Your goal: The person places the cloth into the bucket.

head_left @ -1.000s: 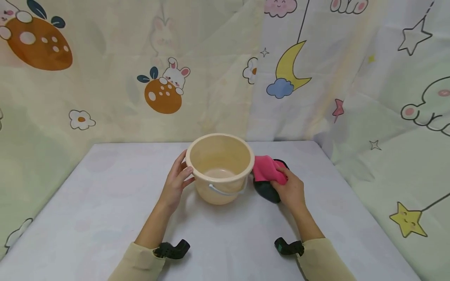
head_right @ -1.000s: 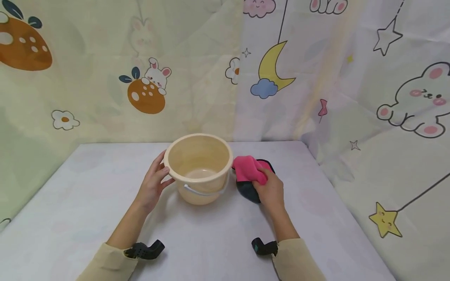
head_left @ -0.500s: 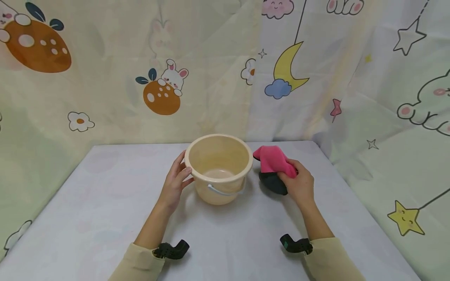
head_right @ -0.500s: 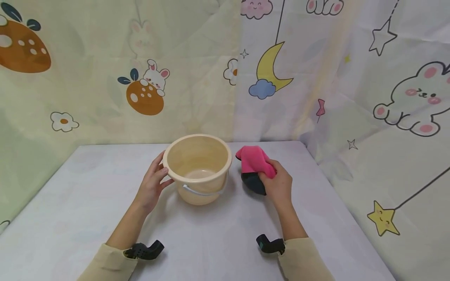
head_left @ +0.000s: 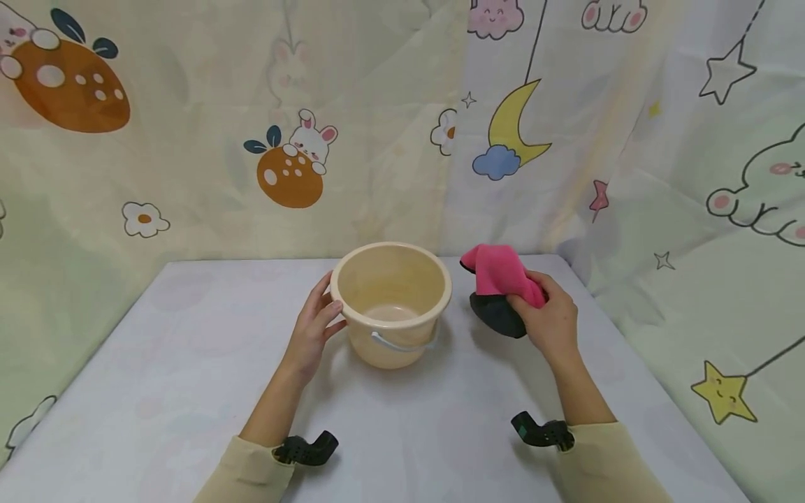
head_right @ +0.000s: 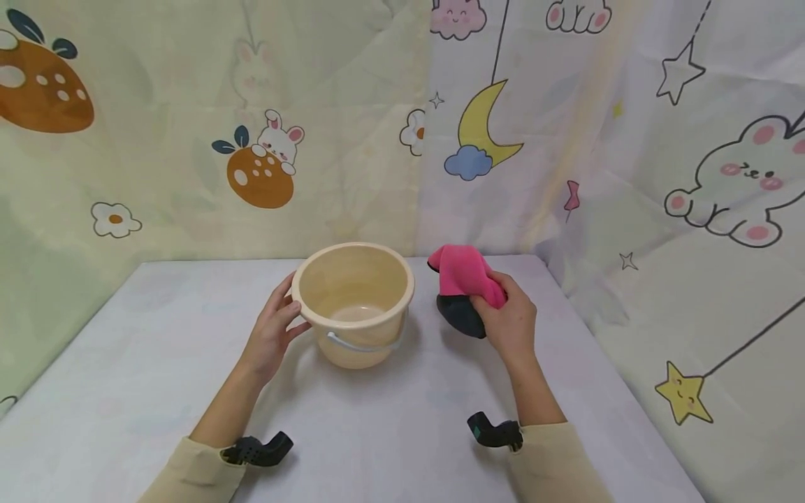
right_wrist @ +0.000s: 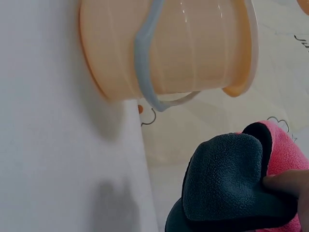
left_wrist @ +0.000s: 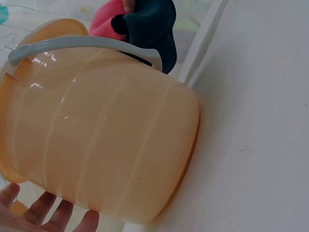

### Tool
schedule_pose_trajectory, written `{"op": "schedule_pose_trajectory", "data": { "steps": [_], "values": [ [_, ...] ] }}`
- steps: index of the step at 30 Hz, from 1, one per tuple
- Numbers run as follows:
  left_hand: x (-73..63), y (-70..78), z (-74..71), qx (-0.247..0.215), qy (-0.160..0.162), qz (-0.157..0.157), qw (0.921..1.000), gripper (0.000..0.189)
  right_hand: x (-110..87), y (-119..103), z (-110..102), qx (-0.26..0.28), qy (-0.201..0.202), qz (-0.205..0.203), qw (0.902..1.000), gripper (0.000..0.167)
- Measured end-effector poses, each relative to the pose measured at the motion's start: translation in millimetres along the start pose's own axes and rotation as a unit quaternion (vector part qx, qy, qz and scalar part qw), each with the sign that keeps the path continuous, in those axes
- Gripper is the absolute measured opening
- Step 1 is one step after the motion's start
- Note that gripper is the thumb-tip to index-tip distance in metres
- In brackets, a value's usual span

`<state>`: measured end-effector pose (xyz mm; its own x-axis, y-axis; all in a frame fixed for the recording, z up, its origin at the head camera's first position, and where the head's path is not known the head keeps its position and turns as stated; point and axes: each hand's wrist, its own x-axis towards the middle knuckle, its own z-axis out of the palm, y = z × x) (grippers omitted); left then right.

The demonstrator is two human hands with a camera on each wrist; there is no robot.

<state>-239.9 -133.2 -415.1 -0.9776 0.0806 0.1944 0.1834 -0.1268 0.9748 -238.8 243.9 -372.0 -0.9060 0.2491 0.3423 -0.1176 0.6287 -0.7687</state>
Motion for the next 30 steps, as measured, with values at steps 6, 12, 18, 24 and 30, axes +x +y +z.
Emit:
{"op": "schedule_pose_trajectory", "data": {
  "steps": [6, 12, 18, 24, 30],
  "values": [
    [-1.9, -1.2, -0.1, 0.004, 0.000, -0.002, 1.0000, 0.064, 2.6, -9.5, -10.6, -0.010, 0.000, -0.014, 0.9998, 0.056],
    [-0.1, 0.1, -0.4, 0.003, -0.001, 0.002, 1.0000, 0.064, 7.1, -27.1, -22.3, -0.005, 0.006, -0.039, 0.9992, 0.057],
    [0.9, 0.0, -1.0, 0.001, 0.003, 0.003, 1.0000, 0.063, 10.3, -43.1, -29.7, 0.002, -0.005, -0.052, 0.9986, 0.060],
    [1.3, -1.0, -0.9, 0.000, -0.001, 0.005, 1.0000, 0.063, 12.5, -58.6, -36.5, 0.015, -0.016, -0.063, 0.9978, 0.062],
    [0.8, -1.2, 0.2, -0.003, 0.001, 0.004, 1.0000, 0.063, 15.2, -75.2, -37.9, 0.040, -0.029, -0.083, 0.9953, 0.060]
  ]
}}
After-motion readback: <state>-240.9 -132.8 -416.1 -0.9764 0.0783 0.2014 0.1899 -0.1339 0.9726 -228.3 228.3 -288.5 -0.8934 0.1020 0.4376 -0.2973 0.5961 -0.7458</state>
